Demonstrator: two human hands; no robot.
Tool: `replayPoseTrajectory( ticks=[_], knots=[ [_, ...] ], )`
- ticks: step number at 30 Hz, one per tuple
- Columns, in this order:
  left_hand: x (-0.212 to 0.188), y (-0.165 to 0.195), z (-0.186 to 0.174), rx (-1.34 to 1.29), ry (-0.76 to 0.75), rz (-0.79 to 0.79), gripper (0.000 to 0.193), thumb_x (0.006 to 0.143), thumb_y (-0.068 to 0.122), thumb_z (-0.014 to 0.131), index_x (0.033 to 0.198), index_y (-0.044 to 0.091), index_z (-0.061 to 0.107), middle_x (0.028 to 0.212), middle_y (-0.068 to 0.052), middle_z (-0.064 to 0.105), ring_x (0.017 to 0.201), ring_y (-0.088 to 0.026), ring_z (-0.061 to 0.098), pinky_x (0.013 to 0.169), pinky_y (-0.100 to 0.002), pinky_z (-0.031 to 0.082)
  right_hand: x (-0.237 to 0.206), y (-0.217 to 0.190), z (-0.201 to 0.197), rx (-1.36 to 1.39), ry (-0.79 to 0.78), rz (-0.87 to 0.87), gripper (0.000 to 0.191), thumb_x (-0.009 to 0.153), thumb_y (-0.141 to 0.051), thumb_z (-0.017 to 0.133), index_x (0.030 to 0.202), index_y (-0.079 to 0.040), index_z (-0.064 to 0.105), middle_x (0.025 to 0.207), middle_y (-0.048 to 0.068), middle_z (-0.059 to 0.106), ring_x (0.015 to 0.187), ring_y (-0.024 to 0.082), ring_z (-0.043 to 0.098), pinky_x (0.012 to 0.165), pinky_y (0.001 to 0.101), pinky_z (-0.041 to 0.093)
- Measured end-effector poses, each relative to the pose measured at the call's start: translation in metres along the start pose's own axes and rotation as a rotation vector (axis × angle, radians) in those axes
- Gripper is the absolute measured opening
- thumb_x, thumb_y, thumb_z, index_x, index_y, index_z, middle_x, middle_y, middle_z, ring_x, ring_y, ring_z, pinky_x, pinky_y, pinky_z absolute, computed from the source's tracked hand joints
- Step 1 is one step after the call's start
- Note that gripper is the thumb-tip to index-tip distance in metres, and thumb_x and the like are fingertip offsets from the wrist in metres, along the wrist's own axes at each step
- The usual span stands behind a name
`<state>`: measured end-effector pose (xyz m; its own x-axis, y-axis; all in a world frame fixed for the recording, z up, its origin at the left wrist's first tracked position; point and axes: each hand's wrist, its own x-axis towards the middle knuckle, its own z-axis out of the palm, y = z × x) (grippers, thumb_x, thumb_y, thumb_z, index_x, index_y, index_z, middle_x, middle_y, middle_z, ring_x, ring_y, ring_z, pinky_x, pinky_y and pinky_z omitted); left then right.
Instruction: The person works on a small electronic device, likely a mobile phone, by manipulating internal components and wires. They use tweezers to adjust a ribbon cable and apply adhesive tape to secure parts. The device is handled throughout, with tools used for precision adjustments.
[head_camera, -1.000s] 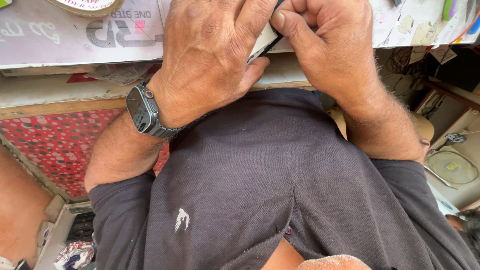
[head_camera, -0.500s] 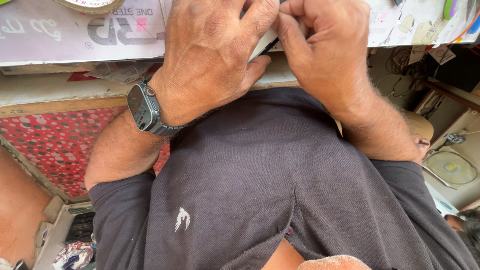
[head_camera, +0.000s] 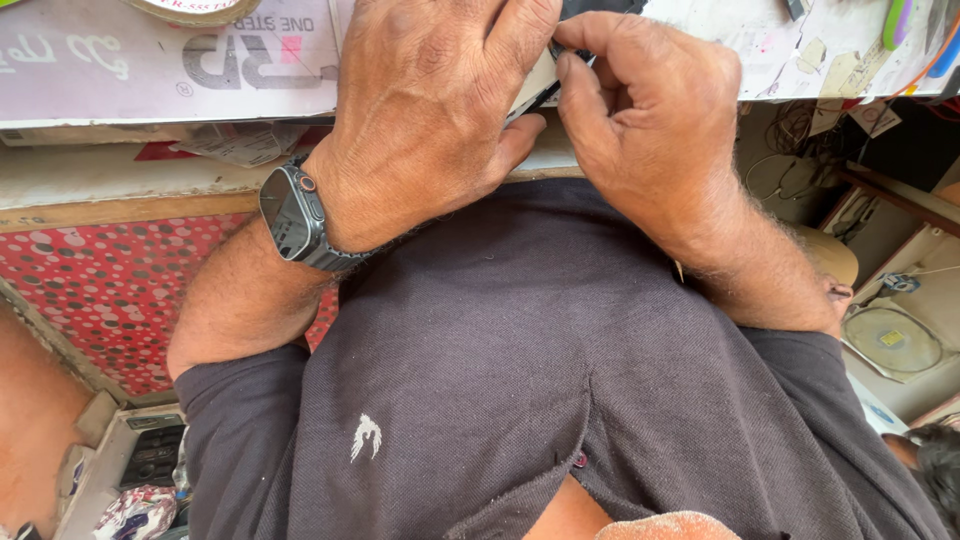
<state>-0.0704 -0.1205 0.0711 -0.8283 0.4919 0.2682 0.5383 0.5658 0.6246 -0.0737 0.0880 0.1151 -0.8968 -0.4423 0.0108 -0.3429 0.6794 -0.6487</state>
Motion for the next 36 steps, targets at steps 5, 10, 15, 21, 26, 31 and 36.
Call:
replayPoseTrajectory(
  ticks=[5, 10, 15, 21, 26, 31, 36],
  knots=[
    [0.002, 0.000, -0.001, 0.006, -0.006, 0.008, 0.069, 0.082, 0.023, 0.090, 0.137, 0.002, 0.052, 0.117, -0.009, 0.056, 0.109, -0.027, 0.057, 0.087, -0.044, 0.044, -0.006, 0.008, 0.003, -0.017, 0.018, -0.034, 0.014, 0.103, 0.008, 0.072, 0.114, 0.001, 0.068, 0.082, 0.007, 0.067, 0.069, 0.014, 0.067, 0.060, 0.0261, 0.051],
    [0.003, -0.001, -0.001, -0.008, -0.018, 0.009, 0.066, 0.082, 0.019, 0.086, 0.137, 0.005, 0.053, 0.118, -0.009, 0.055, 0.106, -0.026, 0.056, 0.087, -0.044, 0.043, -0.009, 0.010, 0.005, -0.103, 0.048, -0.072, 0.019, 0.101, 0.004, 0.076, 0.116, 0.000, 0.066, 0.079, 0.006, 0.066, 0.072, 0.016, 0.067, 0.063, 0.0287, 0.051],
    [0.002, -0.001, 0.001, -0.010, -0.023, 0.005, 0.056, 0.083, 0.019, 0.083, 0.132, 0.013, 0.055, 0.115, -0.005, 0.052, 0.104, -0.024, 0.054, 0.083, -0.043, 0.041, -0.010, 0.010, 0.005, -0.118, 0.025, -0.054, 0.021, 0.097, 0.005, 0.076, 0.116, 0.000, 0.066, 0.078, 0.006, 0.064, 0.066, 0.016, 0.065, 0.058, 0.0294, 0.049],
    [0.005, 0.003, -0.003, -0.008, -0.029, 0.033, 0.048, 0.085, 0.022, 0.087, 0.125, 0.014, 0.061, 0.113, -0.006, 0.050, 0.103, -0.025, 0.051, 0.084, -0.045, 0.040, -0.012, 0.011, -0.005, -0.092, 0.002, -0.044, 0.020, 0.099, 0.006, 0.073, 0.117, -0.001, 0.066, 0.078, 0.005, 0.065, 0.066, 0.015, 0.066, 0.062, 0.0291, 0.050],
    [0.009, 0.006, -0.005, -0.013, -0.028, 0.031, 0.046, 0.085, 0.022, 0.089, 0.122, 0.014, 0.063, 0.113, -0.006, 0.050, 0.107, -0.026, 0.051, 0.083, -0.045, 0.040, -0.010, 0.013, -0.011, -0.073, -0.035, -0.042, 0.020, 0.097, 0.006, 0.074, 0.115, -0.001, 0.068, 0.078, 0.005, 0.065, 0.066, 0.015, 0.065, 0.058, 0.0282, 0.049],
    [0.008, 0.007, -0.006, -0.009, -0.054, 0.020, 0.048, 0.083, 0.022, 0.088, 0.123, 0.014, 0.063, 0.114, -0.007, 0.051, 0.108, -0.027, 0.052, 0.083, -0.045, 0.040, -0.011, 0.014, -0.014, -0.046, -0.048, -0.044, 0.019, 0.099, 0.006, 0.073, 0.116, -0.001, 0.067, 0.080, 0.005, 0.065, 0.068, 0.015, 0.066, 0.059, 0.0273, 0.050],
    [0.007, 0.009, -0.006, -0.017, -0.073, 0.005, 0.067, 0.084, 0.024, 0.092, 0.136, 0.007, 0.054, 0.120, -0.010, 0.053, 0.110, -0.030, 0.053, 0.087, -0.048, 0.040, -0.007, 0.019, -0.014, 0.013, -0.033, -0.042, 0.012, 0.104, 0.006, 0.069, 0.114, -0.001, 0.066, 0.078, 0.005, 0.065, 0.067, 0.012, 0.065, 0.058, 0.0247, 0.048]
  ],
)
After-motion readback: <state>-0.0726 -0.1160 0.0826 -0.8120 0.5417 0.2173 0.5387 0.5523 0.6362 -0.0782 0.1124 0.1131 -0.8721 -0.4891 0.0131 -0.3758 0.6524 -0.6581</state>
